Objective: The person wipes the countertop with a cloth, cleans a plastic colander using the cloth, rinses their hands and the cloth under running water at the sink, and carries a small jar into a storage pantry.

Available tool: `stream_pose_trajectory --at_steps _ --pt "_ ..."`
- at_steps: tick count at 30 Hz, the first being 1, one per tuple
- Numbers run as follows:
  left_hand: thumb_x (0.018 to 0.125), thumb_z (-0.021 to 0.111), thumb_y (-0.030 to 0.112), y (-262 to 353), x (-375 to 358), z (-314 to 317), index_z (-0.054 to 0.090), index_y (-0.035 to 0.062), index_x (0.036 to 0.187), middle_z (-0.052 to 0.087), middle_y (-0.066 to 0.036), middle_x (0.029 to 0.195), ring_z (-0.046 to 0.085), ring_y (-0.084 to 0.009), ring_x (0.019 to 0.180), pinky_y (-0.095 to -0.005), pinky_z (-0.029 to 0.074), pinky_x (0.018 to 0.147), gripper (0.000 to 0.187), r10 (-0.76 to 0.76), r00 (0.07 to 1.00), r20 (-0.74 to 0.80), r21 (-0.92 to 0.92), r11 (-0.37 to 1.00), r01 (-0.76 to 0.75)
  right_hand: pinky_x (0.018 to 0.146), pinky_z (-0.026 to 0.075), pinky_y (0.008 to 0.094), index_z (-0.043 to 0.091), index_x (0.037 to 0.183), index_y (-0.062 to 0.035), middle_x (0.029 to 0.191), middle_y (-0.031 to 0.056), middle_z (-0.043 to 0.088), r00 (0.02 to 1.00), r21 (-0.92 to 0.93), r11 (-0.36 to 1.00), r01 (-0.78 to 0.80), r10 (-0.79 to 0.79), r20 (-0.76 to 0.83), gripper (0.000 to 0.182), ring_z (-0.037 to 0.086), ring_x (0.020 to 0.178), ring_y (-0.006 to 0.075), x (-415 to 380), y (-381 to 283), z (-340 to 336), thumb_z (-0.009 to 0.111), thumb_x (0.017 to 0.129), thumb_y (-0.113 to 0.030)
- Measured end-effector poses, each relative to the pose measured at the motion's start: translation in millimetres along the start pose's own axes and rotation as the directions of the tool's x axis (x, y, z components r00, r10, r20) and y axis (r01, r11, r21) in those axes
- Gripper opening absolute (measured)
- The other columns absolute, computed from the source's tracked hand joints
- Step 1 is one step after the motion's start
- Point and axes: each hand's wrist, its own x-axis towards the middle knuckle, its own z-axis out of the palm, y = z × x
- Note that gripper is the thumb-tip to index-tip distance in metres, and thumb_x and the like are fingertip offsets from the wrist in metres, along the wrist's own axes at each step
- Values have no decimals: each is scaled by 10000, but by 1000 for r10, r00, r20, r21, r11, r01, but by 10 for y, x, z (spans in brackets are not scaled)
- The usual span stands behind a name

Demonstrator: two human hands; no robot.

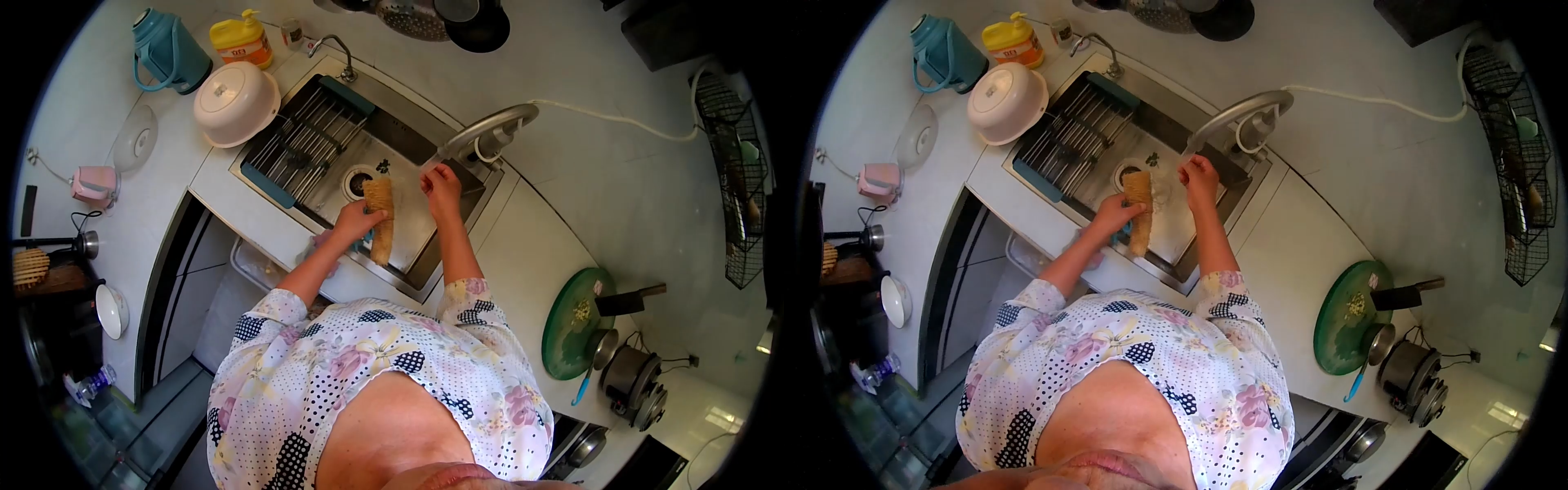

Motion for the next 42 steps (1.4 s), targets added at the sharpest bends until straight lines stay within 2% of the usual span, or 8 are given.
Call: stream_pose_trajectory --at_steps 7,13,16,19,22,31,37,42 --pt "758 674 388 -66 21 0 655 5 987 675 -166 877 657 -274 809 -352 500 737 446 -2 1000 -30 -71 997 0 572 430 235 642 922 -45 788 21 640 1000 -400 917 6 -9 -4 138 562 663 87 304 167 -101 645 816 -133" --pt "768 669 394 -88 74 15 644 1 1007 673 -168 880 661 -265 814 -348 500 739 460 -23 1000 -13 -87 996 21 705 462 279 639 1021 -68 879 34 649 998 -855 514 62 -23 59 255 595 799 147 170 214 -193 662 797 -188" --pt "770 663 404 52 58 -10 614 -4 1060 669 -172 901 656 -271 844 -356 496 760 503 2 1000 -13 -88 996 -3 779 464 295 599 1122 -80 947 82 637 964 -707 654 267 -179 198 367 591 887 150 152 556 -269 655 805 -255" --pt "799 664 341 -77 257 131 562 -43 1131 648 -174 1010 634 -244 889 -335 485 775 518 123 992 -4 -21 992 -123 822 466 313 538 1202 -61 1039 84 616 934 -371 887 -274 338 118 464 580 954 183 -305 167 92 669 822 -292" --pt "768 656 395 -111 363 248 568 4 1139 631 -217 1024 633 -315 915 -372 477 824 546 255 966 -41 10 967 -255 821 470 342 514 1220 -28 1086 86 598 947 -258 961 -97 169 272 501 579 960 212 -148 402 23 659 841 -322" --pt "781 684 241 46 186 74 551 42 1169 601 -64 887 569 -143 735 -296 481 546 456 -75 997 -16 -369 927 64 789 476 345 565 1079 -23 999 81 602 950 393 876 -280 313 -20 287 582 897 233 485 196 -138 591 857 -204" --pt "815 647 166 -54 -3 -32 574 51 1092 609 -48 877 545 -119 688 -282 455 523 309 -243 970 -12 -535 821 199 814 463 380 579 1021 -45 1001 73 580 937 485 822 -298 348 -13 201 557 912 239 549 276 -184 536 837 -113" --pt "818 644 157 -288 -8 -35 567 55 1072 585 -37 810 525 -119 632 -282 435 511 284 -248 969 -4 -639 746 189 853 448 380 578 1031 -28 1030 75 585 952 411 874 -260 160 262 228 562 947 243 324 18 -47 549 810 -77"
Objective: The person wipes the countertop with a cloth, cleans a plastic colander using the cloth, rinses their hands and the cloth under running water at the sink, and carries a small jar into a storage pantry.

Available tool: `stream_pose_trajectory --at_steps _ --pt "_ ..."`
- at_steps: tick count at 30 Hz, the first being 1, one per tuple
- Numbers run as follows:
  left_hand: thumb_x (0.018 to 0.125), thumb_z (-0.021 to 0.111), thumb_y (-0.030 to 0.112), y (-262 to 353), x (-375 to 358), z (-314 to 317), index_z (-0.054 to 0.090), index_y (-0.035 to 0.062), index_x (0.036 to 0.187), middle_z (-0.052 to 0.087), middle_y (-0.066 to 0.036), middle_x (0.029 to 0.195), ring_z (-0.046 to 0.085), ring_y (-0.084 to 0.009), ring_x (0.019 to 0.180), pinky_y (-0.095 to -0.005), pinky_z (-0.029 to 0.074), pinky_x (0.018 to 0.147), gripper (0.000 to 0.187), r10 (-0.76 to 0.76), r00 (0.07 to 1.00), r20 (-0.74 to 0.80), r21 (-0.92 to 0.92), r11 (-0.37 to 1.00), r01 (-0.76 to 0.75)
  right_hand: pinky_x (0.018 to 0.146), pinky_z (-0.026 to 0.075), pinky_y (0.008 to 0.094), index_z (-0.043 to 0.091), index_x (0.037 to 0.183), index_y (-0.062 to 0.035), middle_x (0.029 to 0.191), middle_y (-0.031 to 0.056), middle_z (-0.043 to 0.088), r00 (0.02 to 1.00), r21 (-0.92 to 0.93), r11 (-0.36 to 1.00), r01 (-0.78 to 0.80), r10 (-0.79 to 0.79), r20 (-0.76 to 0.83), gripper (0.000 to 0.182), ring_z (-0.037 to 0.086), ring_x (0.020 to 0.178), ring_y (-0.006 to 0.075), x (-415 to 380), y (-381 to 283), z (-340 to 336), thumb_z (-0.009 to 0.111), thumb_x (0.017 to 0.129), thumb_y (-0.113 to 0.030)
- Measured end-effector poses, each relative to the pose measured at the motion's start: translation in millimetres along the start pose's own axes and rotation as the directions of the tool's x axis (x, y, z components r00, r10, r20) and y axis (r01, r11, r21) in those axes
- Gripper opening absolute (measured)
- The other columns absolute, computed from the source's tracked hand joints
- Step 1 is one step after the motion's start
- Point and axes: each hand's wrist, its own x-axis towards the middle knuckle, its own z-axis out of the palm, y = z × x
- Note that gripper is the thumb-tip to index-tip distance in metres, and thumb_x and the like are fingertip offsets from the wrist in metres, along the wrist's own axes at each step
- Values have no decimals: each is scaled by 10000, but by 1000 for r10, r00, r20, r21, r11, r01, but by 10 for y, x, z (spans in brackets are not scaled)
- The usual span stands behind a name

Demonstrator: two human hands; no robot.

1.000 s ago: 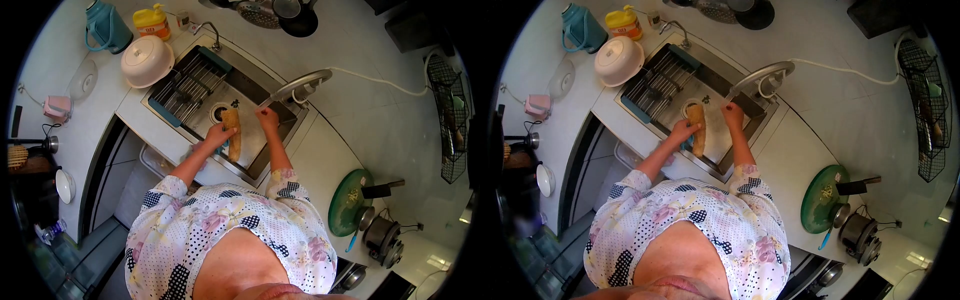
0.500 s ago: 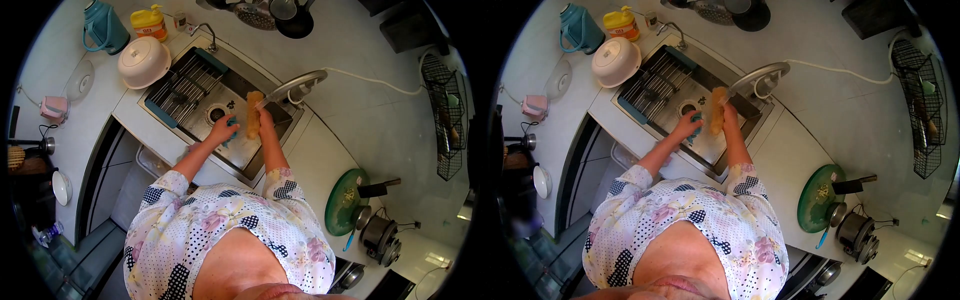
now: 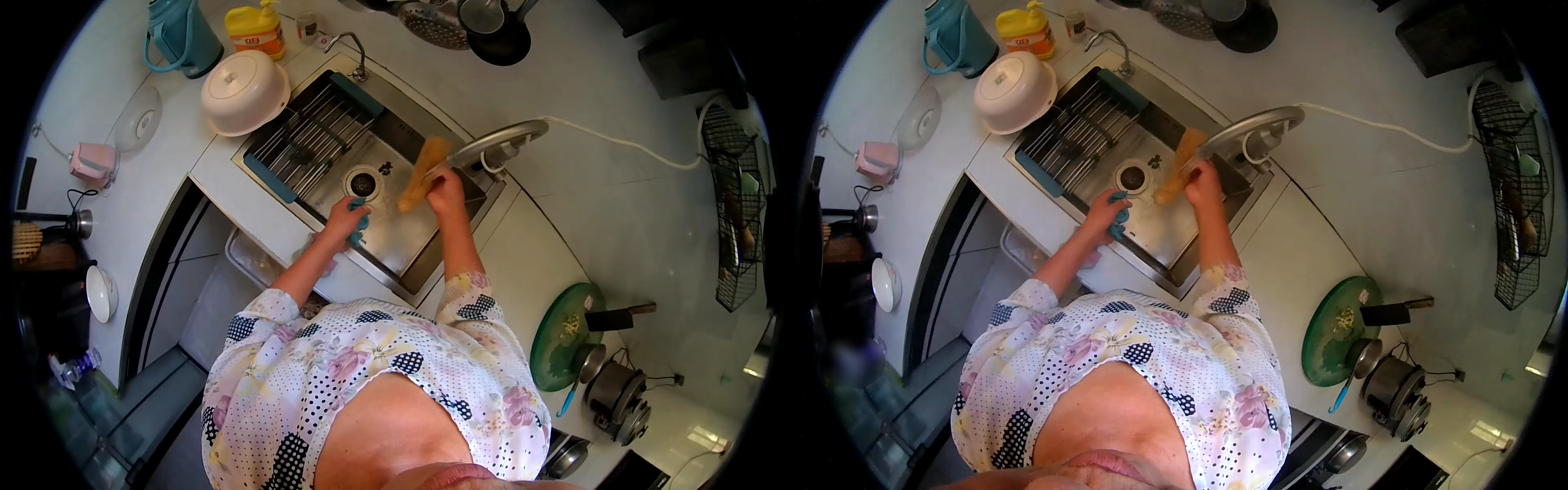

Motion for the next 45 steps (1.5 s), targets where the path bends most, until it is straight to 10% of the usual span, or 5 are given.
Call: stream_pose_trajectory --at_steps 4,7,28,32,45 --pt "819 633 134 121 -105 -28 568 47 1053 579 -35 783 528 -130 620 -286 434 512 258 -96 995 -12 -92 991 95 857 453 380 586 1064 -30 1057 101 608 987 -124 983 139 -127 100 272 578 981 260 -183 -12 -16 552 796 -56" --pt "828 599 99 78 -4 -89 558 36 1049 603 -58 838 577 -160 687 -304 470 536 233 -131 989 64 -232 962 142 868 455 371 575 1132 -39 1090 140 620 976 -918 -381 108 -135 171 349 590 1005 267 -164 302 -936 566 785 -67" --pt "825 470 -81 349 854 1193 449 2 1220 551 -142 1113 596 -256 945 -358 497 753 405 188 967 174 -278 951 -135 851 468 348 534 1202 -58 1114 92 601 748 -994 -46 102 -655 107 332 578 1029 217 -793 -693 -992 537 916 -226" --pt "807 612 78 232 716 1400 547 44 1037 609 -120 966 614 -247 866 -332 472 715 241 375 916 141 120 912 -392 947 402 497 425 1306 -90 1271 103 487 946 -181 975 -127 64 -318 482 479 1152 313 -319 36 -373 467 942 -402" --pt "796 553 69 317 769 913 480 50 1262 560 -207 1147 492 -383 1118 -429 399 932 472 635 646 424 600 338 -725 1012 373 492 398 1285 -21 1273 168 471 998 467 884 -17 41 -42 547 442 1192 348 109 862 -261 386 952 -454"
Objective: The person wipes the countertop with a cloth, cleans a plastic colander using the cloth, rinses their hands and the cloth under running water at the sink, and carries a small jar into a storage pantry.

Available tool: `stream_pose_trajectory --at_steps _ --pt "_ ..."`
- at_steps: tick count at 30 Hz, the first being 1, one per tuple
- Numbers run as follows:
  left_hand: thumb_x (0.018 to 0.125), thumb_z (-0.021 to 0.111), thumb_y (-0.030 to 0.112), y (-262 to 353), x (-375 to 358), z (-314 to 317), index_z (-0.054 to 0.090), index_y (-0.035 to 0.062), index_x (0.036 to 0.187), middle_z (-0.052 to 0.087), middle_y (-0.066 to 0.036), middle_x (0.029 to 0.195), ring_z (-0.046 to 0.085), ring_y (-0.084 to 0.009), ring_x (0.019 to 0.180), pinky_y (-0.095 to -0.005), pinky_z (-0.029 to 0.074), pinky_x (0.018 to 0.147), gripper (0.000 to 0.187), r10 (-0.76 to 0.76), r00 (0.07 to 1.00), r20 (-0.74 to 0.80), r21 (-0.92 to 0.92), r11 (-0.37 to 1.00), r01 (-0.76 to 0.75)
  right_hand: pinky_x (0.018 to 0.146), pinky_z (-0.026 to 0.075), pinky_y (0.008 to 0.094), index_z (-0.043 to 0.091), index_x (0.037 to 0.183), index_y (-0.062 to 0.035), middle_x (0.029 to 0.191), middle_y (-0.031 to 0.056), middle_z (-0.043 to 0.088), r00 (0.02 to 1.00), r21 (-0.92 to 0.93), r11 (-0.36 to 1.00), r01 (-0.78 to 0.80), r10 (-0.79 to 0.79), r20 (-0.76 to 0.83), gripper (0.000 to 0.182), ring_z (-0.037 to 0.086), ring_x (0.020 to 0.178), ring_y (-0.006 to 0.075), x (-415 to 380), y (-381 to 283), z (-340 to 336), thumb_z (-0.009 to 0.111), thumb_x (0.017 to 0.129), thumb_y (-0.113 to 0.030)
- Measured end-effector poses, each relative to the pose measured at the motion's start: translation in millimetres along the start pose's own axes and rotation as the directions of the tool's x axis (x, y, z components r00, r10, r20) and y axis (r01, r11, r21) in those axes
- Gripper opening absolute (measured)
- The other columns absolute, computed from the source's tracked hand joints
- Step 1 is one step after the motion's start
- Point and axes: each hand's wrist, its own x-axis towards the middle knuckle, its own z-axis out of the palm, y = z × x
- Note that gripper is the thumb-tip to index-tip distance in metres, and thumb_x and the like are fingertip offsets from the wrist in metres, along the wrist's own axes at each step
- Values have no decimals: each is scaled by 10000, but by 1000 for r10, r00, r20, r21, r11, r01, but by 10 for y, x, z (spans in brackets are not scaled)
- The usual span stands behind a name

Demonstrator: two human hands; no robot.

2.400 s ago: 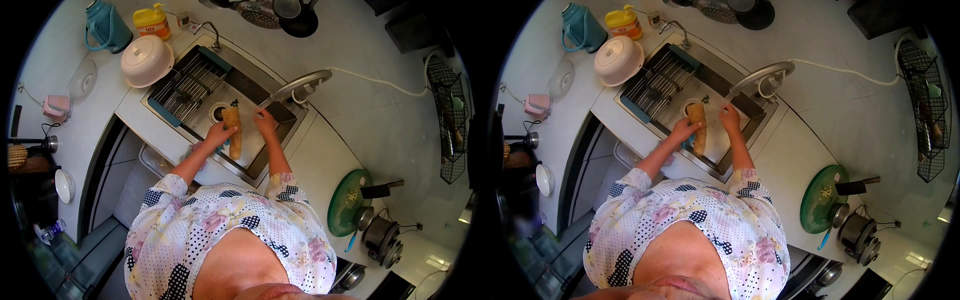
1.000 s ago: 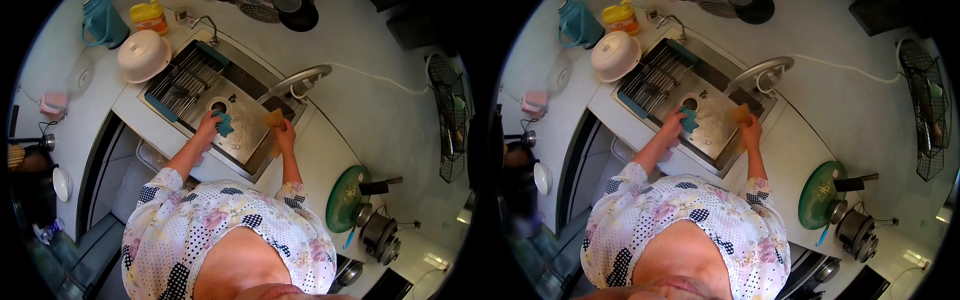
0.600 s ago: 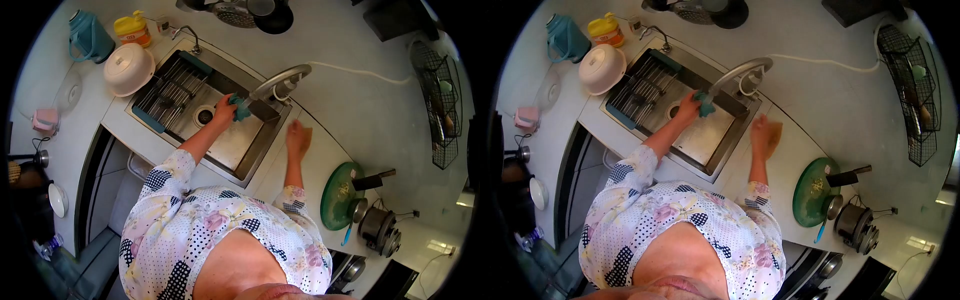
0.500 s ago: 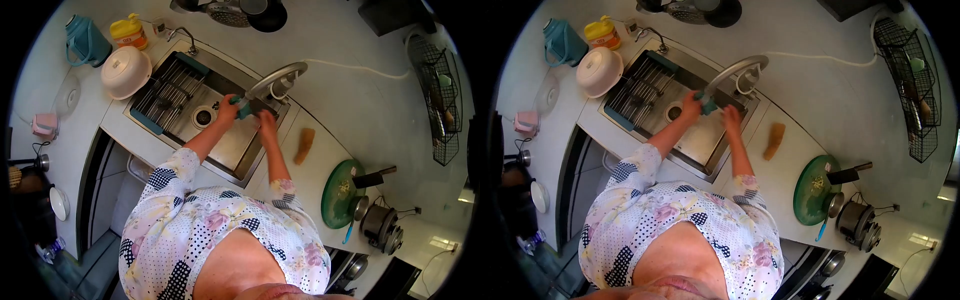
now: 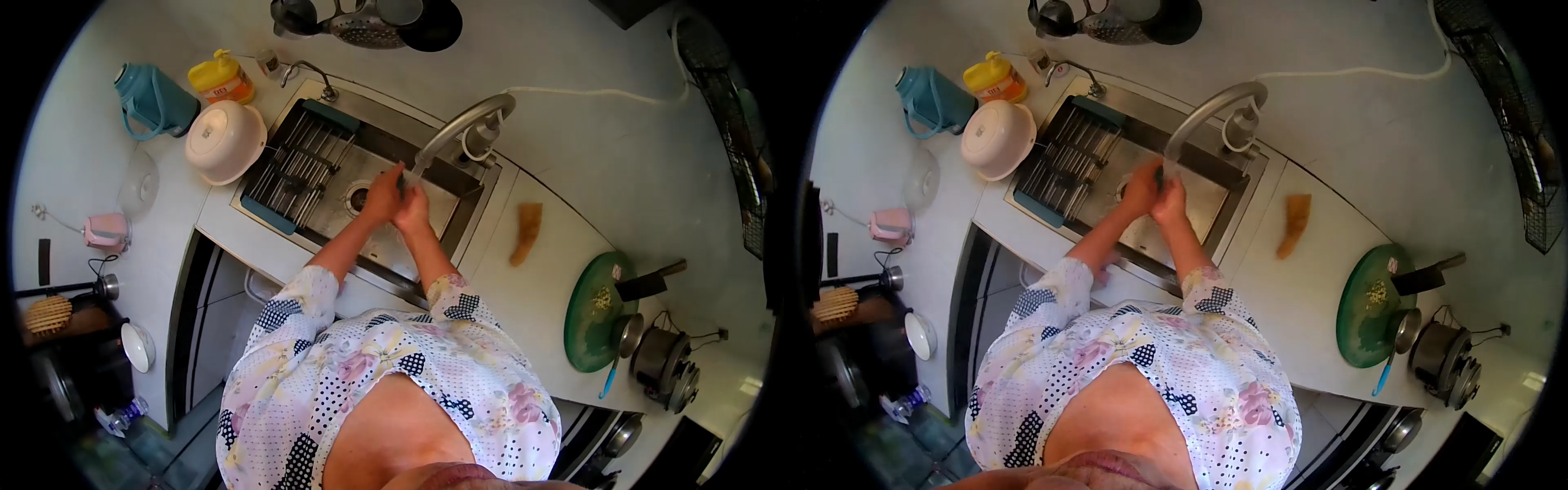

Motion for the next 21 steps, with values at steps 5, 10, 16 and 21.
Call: stream_pose_trajectory --at_steps 5,10,16,21 --pt "803 488 37 603 -361 -67 443 50 1289 427 -215 1332 311 -436 1281 -491 287 1029 488 221 957 186 -217 960 -179 1011 366 441 422 1263 12 1285 168 481 969 -112 966 233 -240 -57 576 464 1196 320 -124 -281 246 314 957 -464" --pt "851 476 149 328 120 -140 456 43 1293 345 -211 1409 323 -410 1287 -473 247 1051 455 -65 918 391 251 967 -38 974 401 473 388 1335 -81 1339 80 433 903 -17 999 -38 42 428 485 434 1201 350 -217 6 169 456 931 -340" --pt "835 463 144 16 -48 68 456 18 1283 377 -224 1378 318 -424 1282 -500 256 1039 466 90 965 248 142 982 -128 1007 357 467 453 1293 -116 1302 65 474 993 5 995 95 -96 64 428 447 1206 311 -113 -168 119 425 937 -352" --pt "836 443 162 297 -105 -48 450 9 1288 337 -258 1390 259 -437 1314 -525 212 1056 477 179 979 101 92 978 -188 1062 291 493 412 1321 -47 1316 124 476 938 -46 997 60 -40 345 503 398 1268 303 -176 -5 95 368 963 -397"
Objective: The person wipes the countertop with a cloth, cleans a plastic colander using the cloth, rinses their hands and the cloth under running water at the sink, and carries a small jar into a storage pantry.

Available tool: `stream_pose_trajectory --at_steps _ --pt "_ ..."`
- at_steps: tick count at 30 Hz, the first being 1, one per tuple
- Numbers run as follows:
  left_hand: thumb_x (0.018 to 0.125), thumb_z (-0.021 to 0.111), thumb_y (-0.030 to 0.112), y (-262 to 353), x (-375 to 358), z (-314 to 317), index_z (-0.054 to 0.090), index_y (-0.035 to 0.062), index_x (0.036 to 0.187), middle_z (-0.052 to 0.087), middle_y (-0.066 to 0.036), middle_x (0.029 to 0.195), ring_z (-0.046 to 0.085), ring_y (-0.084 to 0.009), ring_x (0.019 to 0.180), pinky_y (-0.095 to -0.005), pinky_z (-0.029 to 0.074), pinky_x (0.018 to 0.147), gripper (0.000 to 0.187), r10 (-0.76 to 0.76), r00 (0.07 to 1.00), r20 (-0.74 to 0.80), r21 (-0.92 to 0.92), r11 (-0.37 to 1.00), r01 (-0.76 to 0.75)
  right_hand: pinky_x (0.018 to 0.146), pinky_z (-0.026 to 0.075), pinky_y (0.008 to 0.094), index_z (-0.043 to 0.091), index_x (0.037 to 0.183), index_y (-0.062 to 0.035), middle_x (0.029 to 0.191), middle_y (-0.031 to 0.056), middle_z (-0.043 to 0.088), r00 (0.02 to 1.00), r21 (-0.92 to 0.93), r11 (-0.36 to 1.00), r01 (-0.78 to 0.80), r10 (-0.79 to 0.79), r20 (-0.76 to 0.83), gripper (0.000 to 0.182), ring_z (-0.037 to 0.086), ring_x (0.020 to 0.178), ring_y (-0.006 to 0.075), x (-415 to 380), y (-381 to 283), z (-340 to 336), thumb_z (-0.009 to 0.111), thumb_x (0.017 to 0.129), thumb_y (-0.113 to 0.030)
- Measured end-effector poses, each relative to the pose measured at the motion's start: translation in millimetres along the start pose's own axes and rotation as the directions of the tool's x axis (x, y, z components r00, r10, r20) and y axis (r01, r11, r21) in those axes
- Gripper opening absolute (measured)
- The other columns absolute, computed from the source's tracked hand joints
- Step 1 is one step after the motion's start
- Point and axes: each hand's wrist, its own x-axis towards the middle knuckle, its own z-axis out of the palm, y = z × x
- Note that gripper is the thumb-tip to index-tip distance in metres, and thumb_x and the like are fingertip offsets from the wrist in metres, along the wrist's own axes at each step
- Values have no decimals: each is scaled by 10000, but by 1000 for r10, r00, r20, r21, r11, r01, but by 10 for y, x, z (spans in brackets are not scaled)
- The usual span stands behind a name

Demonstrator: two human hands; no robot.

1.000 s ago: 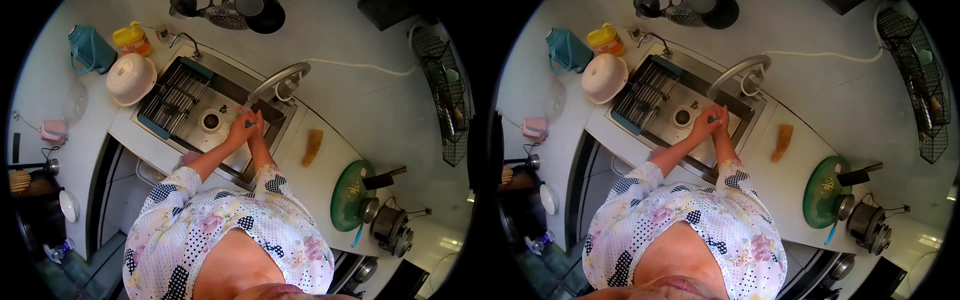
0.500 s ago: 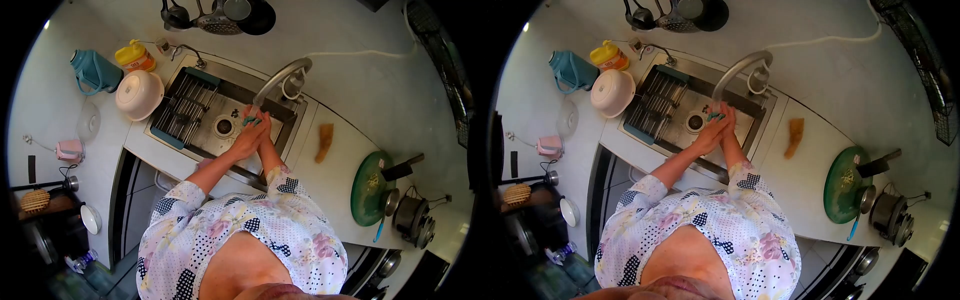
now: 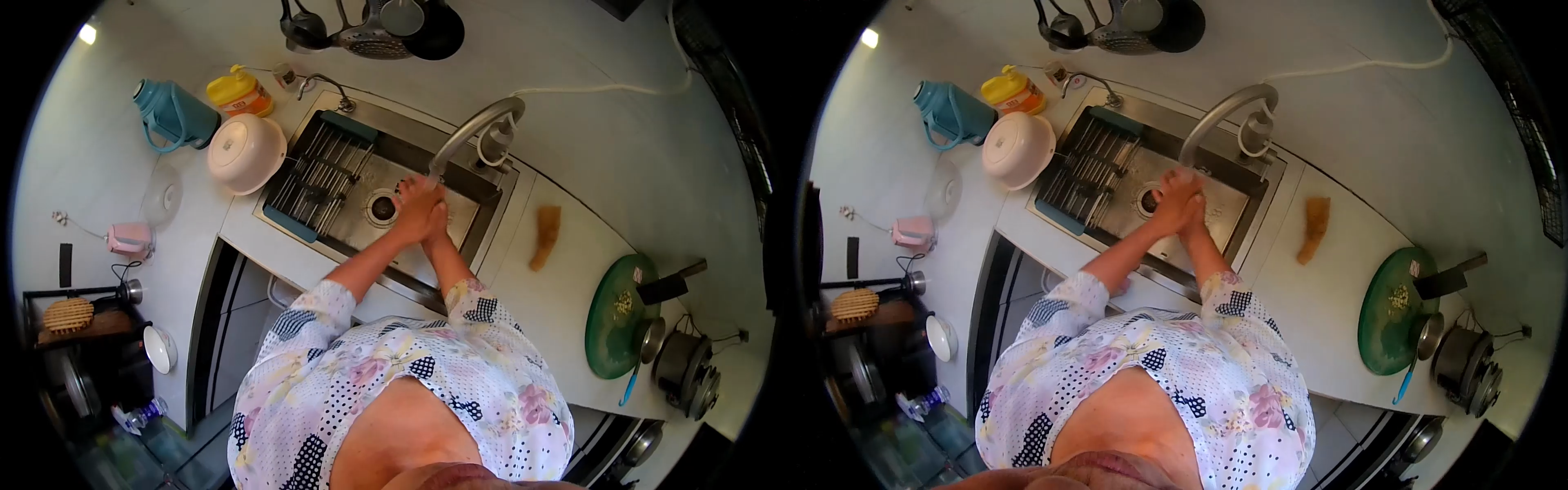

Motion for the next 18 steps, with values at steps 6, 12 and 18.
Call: stream_pose_trajectory --at_steps 6,12,18 --pt "867 404 217 -49 68 19 426 13 1315 264 -288 1424 206 -449 1337 -529 146 1085 493 -154 985 79 76 986 148 991 371 481 467 1283 -127 1302 55 490 967 44 988 -150 156 -200 473 476 1177 288 3 -93 92 405 943 -450" --pt "920 361 379 123 -15 111 357 31 1379 228 -217 1476 197 -348 1377 -590 102 1069 577 -198 976 87 138 973 185 1039 319 497 390 1354 -155 1356 111 438 938 113 968 -226 185 292 497 418 1249 274 -39 -141 110 374 953 -448" --pt "923 386 439 -394 25 -150 360 28 1367 401 -213 1368 359 -349 1286 -562 232 1026 606 -231 940 -253 488 808 330 990 357 510 479 1239 -109 1257 76 502 933 -138 962 -234 182 -310 309 463 1180 277 -284 115 610 465 951 -219"
